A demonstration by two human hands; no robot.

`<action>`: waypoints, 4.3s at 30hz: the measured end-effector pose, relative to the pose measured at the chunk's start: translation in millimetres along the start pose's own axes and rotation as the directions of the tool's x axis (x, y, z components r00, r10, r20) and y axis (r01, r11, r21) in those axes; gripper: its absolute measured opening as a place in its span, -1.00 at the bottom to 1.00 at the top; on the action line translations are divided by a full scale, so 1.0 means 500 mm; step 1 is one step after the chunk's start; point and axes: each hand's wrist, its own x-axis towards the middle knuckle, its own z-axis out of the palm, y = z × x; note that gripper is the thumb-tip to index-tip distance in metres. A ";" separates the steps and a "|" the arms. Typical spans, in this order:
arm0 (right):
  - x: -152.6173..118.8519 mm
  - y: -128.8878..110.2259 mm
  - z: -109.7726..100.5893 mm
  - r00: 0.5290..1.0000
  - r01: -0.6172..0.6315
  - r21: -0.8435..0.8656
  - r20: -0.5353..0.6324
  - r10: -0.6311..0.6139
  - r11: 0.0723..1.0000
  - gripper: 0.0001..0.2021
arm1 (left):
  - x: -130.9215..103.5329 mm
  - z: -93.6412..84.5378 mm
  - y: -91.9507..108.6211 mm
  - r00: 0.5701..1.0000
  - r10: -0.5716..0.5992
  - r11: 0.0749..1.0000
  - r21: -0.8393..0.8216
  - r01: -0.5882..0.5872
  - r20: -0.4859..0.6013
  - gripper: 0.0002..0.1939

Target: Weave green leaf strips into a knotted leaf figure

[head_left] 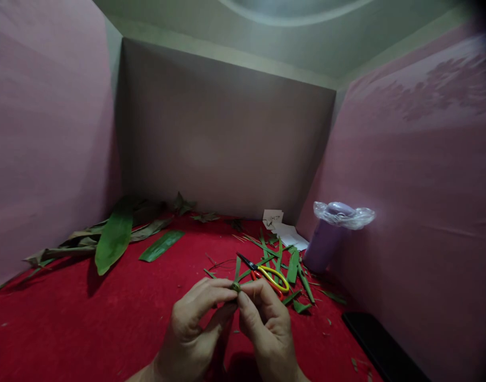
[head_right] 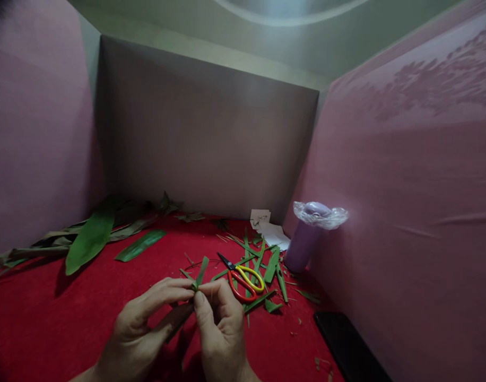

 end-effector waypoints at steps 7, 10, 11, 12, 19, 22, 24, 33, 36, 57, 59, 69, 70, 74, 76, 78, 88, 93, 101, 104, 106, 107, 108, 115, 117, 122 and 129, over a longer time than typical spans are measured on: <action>-0.006 -0.009 0.009 0.993 -0.112 0.123 -0.029 0.116 0.986 -0.78 | -0.001 0.001 0.004 0.971 -0.231 0.972 -0.071 0.226 -0.062 -0.75; -0.008 -0.012 0.012 0.992 -0.115 0.102 -0.045 0.120 0.988 -0.78 | 0.001 0.002 0.006 0.936 -0.347 0.922 -0.204 0.330 -0.055 -0.80; -0.008 -0.013 0.013 0.992 -0.106 0.088 -0.053 0.111 0.990 -0.78 | 0.003 0.002 0.005 0.918 -0.396 0.890 -0.257 0.376 -0.028 -0.83; -0.008 -0.013 0.013 0.993 -0.095 0.078 -0.059 0.100 0.992 -0.78 | 0.005 0.002 0.004 0.893 -0.450 0.845 -0.317 0.430 0.011 -0.86; 0.001 0.001 0.002 0.999 -0.049 -0.048 -0.021 0.048 0.998 -0.83 | 0.016 -0.003 -0.012 0.692 -0.663 0.402 -0.645 0.650 0.285 -0.81; 0.003 0.001 -0.004 1.000 -0.019 -0.128 -0.004 0.019 0.992 -0.86 | 0.014 -0.005 -0.016 0.667 -0.677 0.348 -0.663 0.663 0.312 -0.84; 0.004 0.000 -0.006 1.000 0.001 -0.152 -0.003 -0.002 0.988 -0.87 | 0.011 -0.006 -0.016 0.644 -0.687 0.306 -0.669 0.677 0.337 -0.84; 0.005 0.005 -0.014 1.000 -0.004 -0.198 0.005 0.005 0.980 -0.89 | 0.008 -0.011 -0.011 0.590 -0.702 0.240 -0.648 0.723 0.398 -0.90; 0.004 0.005 -0.017 1.000 0.016 -0.208 0.014 -0.013 0.978 -0.90 | 0.011 -0.012 -0.005 0.577 -0.715 0.251 -0.627 0.738 0.394 -0.91; 0.014 -0.008 -0.012 0.970 -0.242 -0.041 -0.033 0.241 0.969 -0.78 | 0.005 -0.013 -0.028 0.646 -0.676 0.451 -0.495 0.743 0.354 -0.91; 0.016 -0.008 -0.013 0.968 -0.251 -0.022 -0.025 0.251 0.968 -0.78 | 0.007 -0.014 -0.025 0.655 -0.671 0.473 -0.479 0.740 0.349 -0.92; 0.017 -0.011 -0.016 0.948 -0.318 0.105 0.039 0.316 0.942 -0.72 | 0.009 -0.018 -0.015 0.684 -0.633 0.507 -0.473 0.720 0.362 -0.94; 0.017 -0.011 -0.016 0.948 -0.317 0.113 0.040 0.314 0.942 -0.72 | 0.009 -0.017 -0.014 0.686 -0.633 0.512 -0.470 0.719 0.358 -0.95; 0.020 -0.013 -0.013 0.951 -0.310 0.142 0.057 0.305 0.940 -0.71 | 0.011 -0.018 -0.011 0.693 -0.635 0.533 -0.456 0.712 0.341 -0.94; 0.022 -0.016 -0.012 0.949 -0.314 0.138 0.056 0.310 0.939 -0.70 | 0.012 -0.020 -0.012 0.692 -0.637 0.547 -0.434 0.716 0.339 -0.93; 0.023 -0.018 -0.011 0.948 -0.318 0.117 0.037 0.315 0.941 -0.69 | 0.012 -0.022 -0.013 0.695 -0.637 0.578 -0.390 0.717 0.333 -0.92; 0.021 -0.009 -0.006 0.935 -0.353 0.034 -0.003 0.354 0.935 -0.67 | 0.004 -0.009 -0.014 0.777 -0.593 0.752 -0.202 0.628 0.211 -0.93; 0.027 -0.029 -0.022 0.959 -0.277 -0.151 0.008 0.282 0.949 -0.74 | 0.014 -0.007 -0.016 0.641 -0.726 0.529 -0.394 0.752 0.249 -0.87; 0.033 -0.060 -0.062 0.995 0.067 -0.564 -0.019 -0.094 0.823 -0.82 | 0.023 -0.007 -0.014 0.538 -0.797 0.396 -0.434 0.809 0.274 -0.81; 0.033 -0.052 -0.050 0.991 -0.071 -0.473 0.064 0.115 0.878 -0.80 | 0.020 -0.008 -0.013 0.531 -0.798 0.386 -0.436 0.813 0.285 -0.81; 0.032 -0.046 -0.042 0.972 -0.159 -0.399 0.099 0.215 0.903 -0.83 | 0.018 -0.008 -0.013 0.531 -0.795 0.388 -0.427 0.817 0.293 -0.80; 0.031 -0.044 -0.038 0.963 -0.191 -0.365 0.110 0.245 0.911 -0.85 | 0.017 -0.008 -0.014 0.533 -0.792 0.391 -0.423 0.817 0.297 -0.80; 0.030 -0.043 -0.036 0.957 -0.214 -0.342 0.115 0.266 0.915 -0.87 | 0.017 -0.008 -0.015 0.536 -0.789 0.395 -0.420 0.817 0.300 -0.80; 0.024 -0.028 -0.032 0.944 -0.280 -0.250 0.105 0.313 0.927 -0.84 | 0.018 -0.002 -0.013 0.525 -0.791 0.391 -0.400 0.829 0.315 -0.77; 0.026 -0.026 -0.032 0.941 -0.300 -0.217 0.092 0.326 0.929 -0.82 | 0.016 -0.004 -0.013 0.514 -0.790 0.373 -0.402 0.836 0.335 -0.78; 0.036 -0.031 -0.030 0.935 -0.332 -0.167 0.072 0.347 0.929 -0.75 | 0.014 -0.013 -0.009 0.520 -0.751 0.363 -0.404 0.840 0.406 -0.87; 0.036 -0.029 -0.030 0.941 -0.327 -0.133 0.043 0.335 0.936 -0.74 | 0.013 -0.010 -0.015 0.532 -0.750 0.363 -0.428 0.828 0.392 -0.85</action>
